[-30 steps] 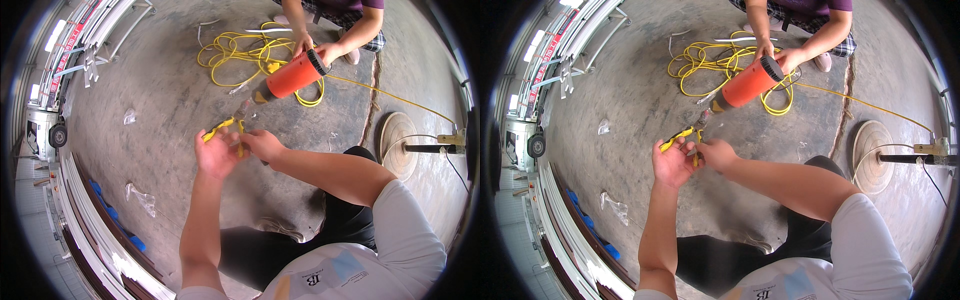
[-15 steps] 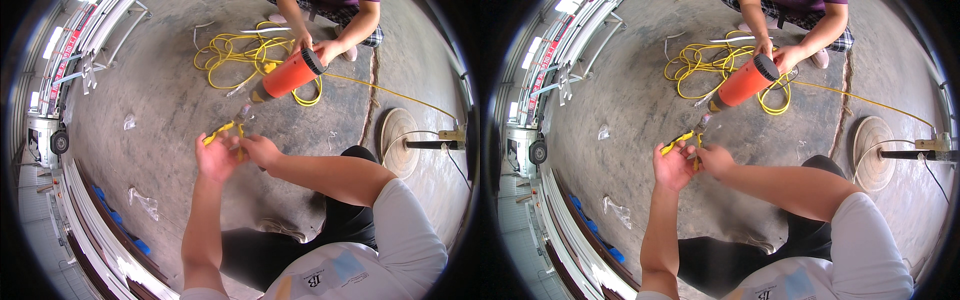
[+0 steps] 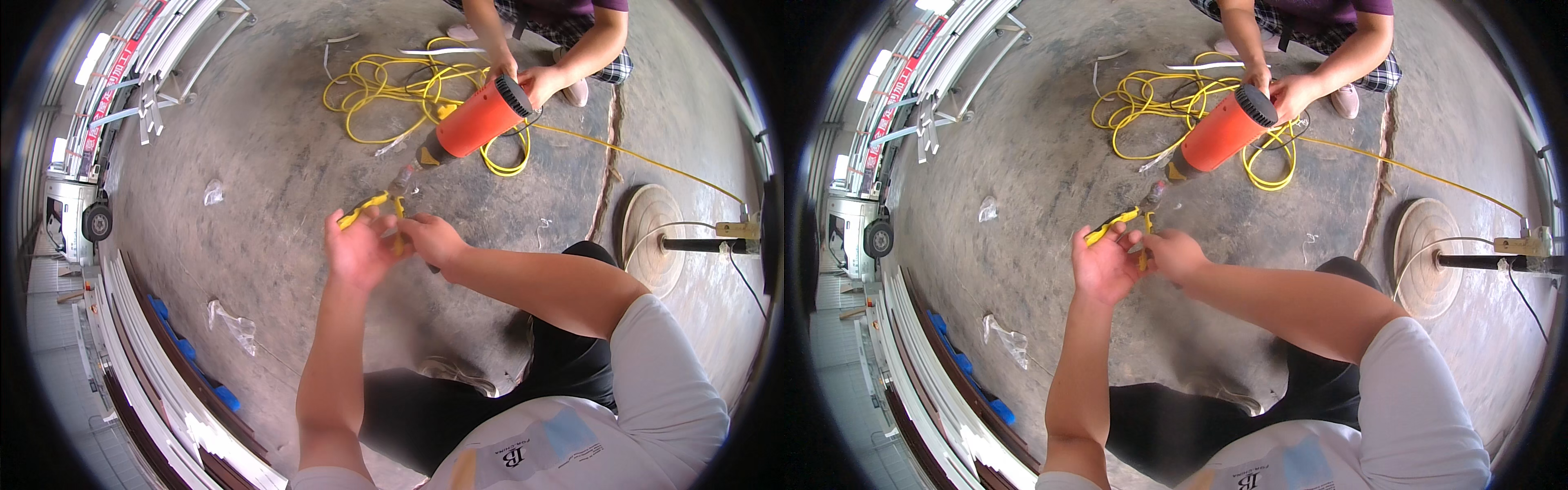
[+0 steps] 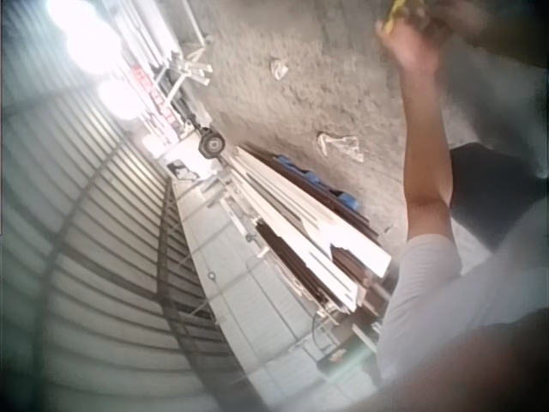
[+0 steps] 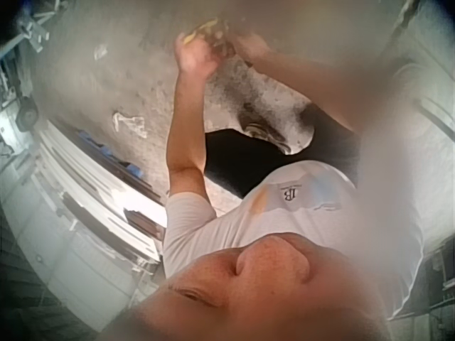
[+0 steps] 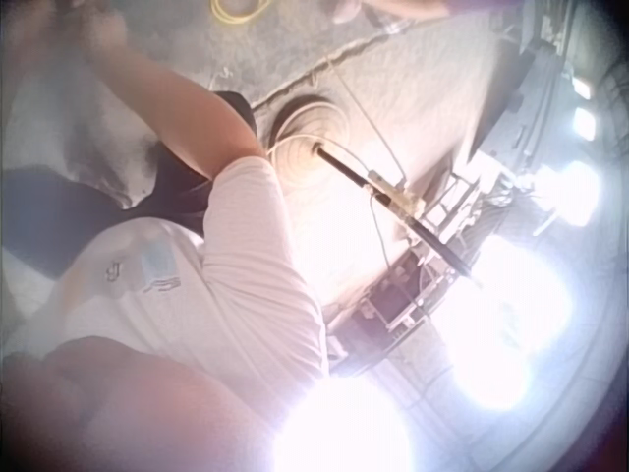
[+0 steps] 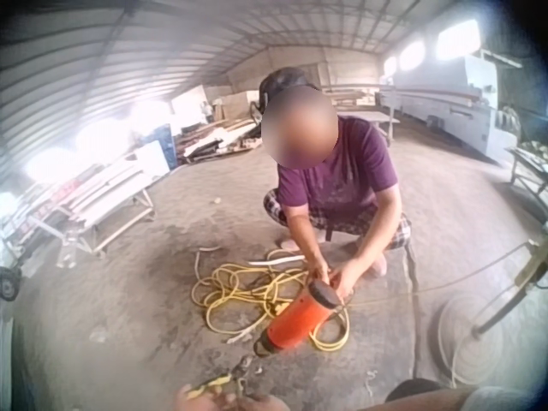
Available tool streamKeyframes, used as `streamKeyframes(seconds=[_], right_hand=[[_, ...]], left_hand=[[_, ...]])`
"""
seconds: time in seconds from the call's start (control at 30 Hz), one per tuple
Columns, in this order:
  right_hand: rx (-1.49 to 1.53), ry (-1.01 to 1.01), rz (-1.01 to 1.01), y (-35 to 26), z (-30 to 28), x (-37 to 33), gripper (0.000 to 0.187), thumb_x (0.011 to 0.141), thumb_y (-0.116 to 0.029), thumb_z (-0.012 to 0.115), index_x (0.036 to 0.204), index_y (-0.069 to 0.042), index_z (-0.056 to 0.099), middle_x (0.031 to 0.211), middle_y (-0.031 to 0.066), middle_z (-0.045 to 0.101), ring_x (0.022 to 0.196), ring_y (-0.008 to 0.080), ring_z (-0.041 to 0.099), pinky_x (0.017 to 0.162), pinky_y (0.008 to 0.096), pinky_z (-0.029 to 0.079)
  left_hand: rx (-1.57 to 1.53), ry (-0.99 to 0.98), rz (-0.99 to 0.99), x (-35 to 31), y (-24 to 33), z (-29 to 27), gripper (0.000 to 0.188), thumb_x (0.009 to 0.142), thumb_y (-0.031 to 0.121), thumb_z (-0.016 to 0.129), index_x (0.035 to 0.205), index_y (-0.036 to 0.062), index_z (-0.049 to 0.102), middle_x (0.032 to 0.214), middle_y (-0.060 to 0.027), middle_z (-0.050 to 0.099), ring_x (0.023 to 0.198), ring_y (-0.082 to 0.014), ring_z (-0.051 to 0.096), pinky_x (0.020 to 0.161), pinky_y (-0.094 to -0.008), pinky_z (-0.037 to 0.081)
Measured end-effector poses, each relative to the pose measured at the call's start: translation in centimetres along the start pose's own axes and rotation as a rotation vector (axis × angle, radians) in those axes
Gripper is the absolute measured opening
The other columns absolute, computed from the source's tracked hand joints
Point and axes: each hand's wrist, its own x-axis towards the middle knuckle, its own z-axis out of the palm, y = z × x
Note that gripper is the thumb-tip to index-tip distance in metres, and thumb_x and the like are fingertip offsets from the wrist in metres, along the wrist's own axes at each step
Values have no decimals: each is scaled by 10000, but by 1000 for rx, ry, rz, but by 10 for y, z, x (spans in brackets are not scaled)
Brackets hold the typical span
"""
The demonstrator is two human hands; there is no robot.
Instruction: The person holds a wire with pliers while another person applies heat from a heat gun to shrink a small yellow tube onto the wire connector.
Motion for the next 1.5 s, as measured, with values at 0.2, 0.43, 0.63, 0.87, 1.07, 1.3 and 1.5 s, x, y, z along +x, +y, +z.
streamKeyframes(seconds=[0.2, 0.43, 0.63, 0.87, 1.07, 1.3, 1.5], right_hand=[[-11, 48, -43, 10, -2, 13, 413, 967, -417, 583, 1098, -39, 689, 987, 110, 722, 730, 200, 643, 567, 365, 473], [23, 47, -49, 11, -2, 17, 400, 966, -417, 584, 1061, -43, 689, 943, 98, 703, 667, 179, 604, 517, 350, 434], [4, 25, -7, 5, -3, 12, 374, 999, -373, 570, 1176, -62, 682, 1045, 57, 709, 763, 134, 589, 614, 306, 429], [0, 76, -44, 7, -4, 17, 396, 959, -421, 595, 1034, -44, 689, 927, 87, 686, 679, 171, 594, 518, 353, 431], [18, 64, -49, 2, -5, 12, 392, 961, -415, 598, 1029, -39, 686, 918, 77, 673, 693, 169, 594, 523, 349, 430], [11, 61, -36, 1, -7, 14, 380, 962, -407, 596, 1018, -41, 679, 930, 78, 673, 723, 178, 611, 544, 351, 445], [-12, 59, -57, 2, -9, 16, 384, 961, -409, 590, 1028, -41, 681, 934, 77, 668, 737, 185, 616, 550, 362, 452]], left_hand=[[-12, 6, -12, 5, -1, 1, 557, 958, 631, 374, 1026, 121, 589, 1025, -109, 642, 989, -384, 595, 928, -612, 475], [-12, 16, -5, 6, -1, 3, 554, 960, 621, 375, 1022, 113, 588, 1013, -113, 647, 990, -394, 601, 941, -621, 477], [-33, -7, -7, 9, 0, -2, 568, 966, 621, 345, 1015, 112, 592, 1001, -119, 650, 996, -401, 604, 942, -623, 473], [-59, 19, 4, 9, -3, 7, 574, 979, 616, 311, 1002, 111, 583, 984, -122, 653, 984, -391, 601, 956, -620, 469], [-69, 14, 8, 9, -2, 8, 581, 987, 612, 280, 993, 112, 575, 974, -119, 647, 971, -376, 600, 961, -605, 472], [-65, 38, 15, 10, -3, 11, 577, 985, 612, 280, 990, 115, 574, 969, -107, 635, 963, -360, 597, 952, -590, 479], [-56, 24, 14, 12, -3, 12, 573, 976, 614, 295, 984, 116, 579, 969, -107, 640, 973, -348, 593, 951, -583, 484]])
